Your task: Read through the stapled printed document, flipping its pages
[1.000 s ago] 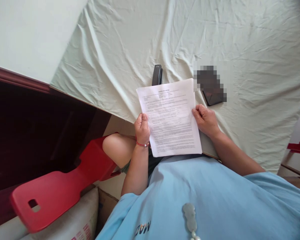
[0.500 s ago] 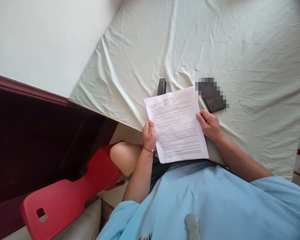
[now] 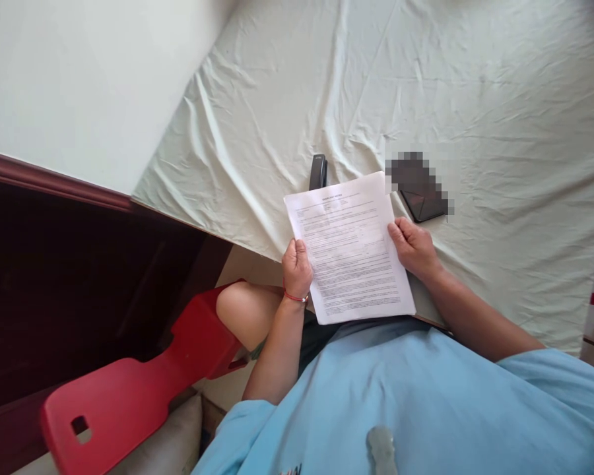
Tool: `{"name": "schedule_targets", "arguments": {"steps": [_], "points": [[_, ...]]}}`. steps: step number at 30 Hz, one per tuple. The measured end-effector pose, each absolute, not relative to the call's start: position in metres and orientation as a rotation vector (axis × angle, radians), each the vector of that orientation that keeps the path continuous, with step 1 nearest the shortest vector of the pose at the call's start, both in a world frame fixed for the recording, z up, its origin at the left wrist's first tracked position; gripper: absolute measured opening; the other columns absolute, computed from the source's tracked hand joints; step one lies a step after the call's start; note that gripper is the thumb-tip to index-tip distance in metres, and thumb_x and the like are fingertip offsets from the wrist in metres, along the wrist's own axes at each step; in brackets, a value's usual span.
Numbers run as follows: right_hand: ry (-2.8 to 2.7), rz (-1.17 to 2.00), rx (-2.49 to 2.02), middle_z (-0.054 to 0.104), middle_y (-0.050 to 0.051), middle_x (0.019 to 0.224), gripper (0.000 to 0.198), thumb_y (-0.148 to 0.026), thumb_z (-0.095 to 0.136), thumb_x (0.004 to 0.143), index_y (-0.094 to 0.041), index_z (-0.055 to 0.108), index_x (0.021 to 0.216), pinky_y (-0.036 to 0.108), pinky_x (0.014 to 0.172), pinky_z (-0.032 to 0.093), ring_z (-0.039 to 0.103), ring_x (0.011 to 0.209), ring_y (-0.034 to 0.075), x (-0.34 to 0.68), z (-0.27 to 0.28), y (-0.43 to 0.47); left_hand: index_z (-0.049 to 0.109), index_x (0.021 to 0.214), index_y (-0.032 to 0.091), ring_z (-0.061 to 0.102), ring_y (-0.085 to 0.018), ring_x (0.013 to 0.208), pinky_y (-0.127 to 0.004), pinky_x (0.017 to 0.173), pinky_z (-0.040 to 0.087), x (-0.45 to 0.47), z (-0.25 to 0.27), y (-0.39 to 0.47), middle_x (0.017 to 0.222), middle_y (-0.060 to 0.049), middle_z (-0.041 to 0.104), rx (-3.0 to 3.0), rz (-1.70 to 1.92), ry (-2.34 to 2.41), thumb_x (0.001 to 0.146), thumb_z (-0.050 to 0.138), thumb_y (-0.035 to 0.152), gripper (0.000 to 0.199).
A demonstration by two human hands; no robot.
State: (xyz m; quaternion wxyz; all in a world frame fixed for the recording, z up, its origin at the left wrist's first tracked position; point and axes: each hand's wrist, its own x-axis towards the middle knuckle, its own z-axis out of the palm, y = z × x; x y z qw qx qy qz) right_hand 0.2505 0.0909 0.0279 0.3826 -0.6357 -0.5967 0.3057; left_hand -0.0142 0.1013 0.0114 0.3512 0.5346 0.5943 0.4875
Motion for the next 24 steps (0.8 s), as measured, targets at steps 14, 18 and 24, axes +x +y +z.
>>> {"name": "schedule_targets", "arguments": {"steps": [14, 18, 24], "points": [[-1.579, 0.727, -1.633, 0.047, -0.001, 0.062, 0.039, -0.046, 0.044, 0.100, -0.024, 0.036, 0.069, 0.032, 0.059, 0.030, 0.044, 0.059, 0.015, 0.2504, 0.0256, 0.0944, 0.053, 0.078, 0.018, 0.053, -0.013, 0.067, -0.028, 0.065, 0.043, -0.0115, 0.0149, 0.1025, 0.072, -0.003, 0.059, 1.398, 1.259, 1.537, 0.099, 0.045, 0.064, 0.051], [-1.580, 0.723, -1.649, 0.046, -0.001, 0.061, 0.038, -0.046, 0.044, 0.100, -0.024, 0.036, 0.069, 0.032, 0.059, 0.029, 0.042, 0.058, 0.016, 0.2504, 0.0248, 0.0931, 0.050, 0.075, 0.019, 0.047, -0.012, 0.063, -0.027, 0.062, 0.040, -0.0126, 0.0147, 0.1015, 0.068, -0.001, 0.053, 1.416, 1.252, 1.555, 0.100, 0.044, 0.064, 0.052], [-1.610, 0.732, -1.647, 0.047, -0.001, 0.062, 0.037, -0.044, 0.043, 0.101, -0.024, 0.035, 0.071, 0.032, 0.060, 0.029, 0.043, 0.058, 0.015, 0.2511, 0.0231, 0.0890, 0.050, 0.075, 0.018, 0.048, -0.012, 0.063, -0.027, 0.061, 0.038, -0.0161, 0.0116, 0.0977, 0.067, 0.000, 0.053, 1.470, 1.239, 1.605, 0.101, 0.043, 0.061, 0.051]]}}
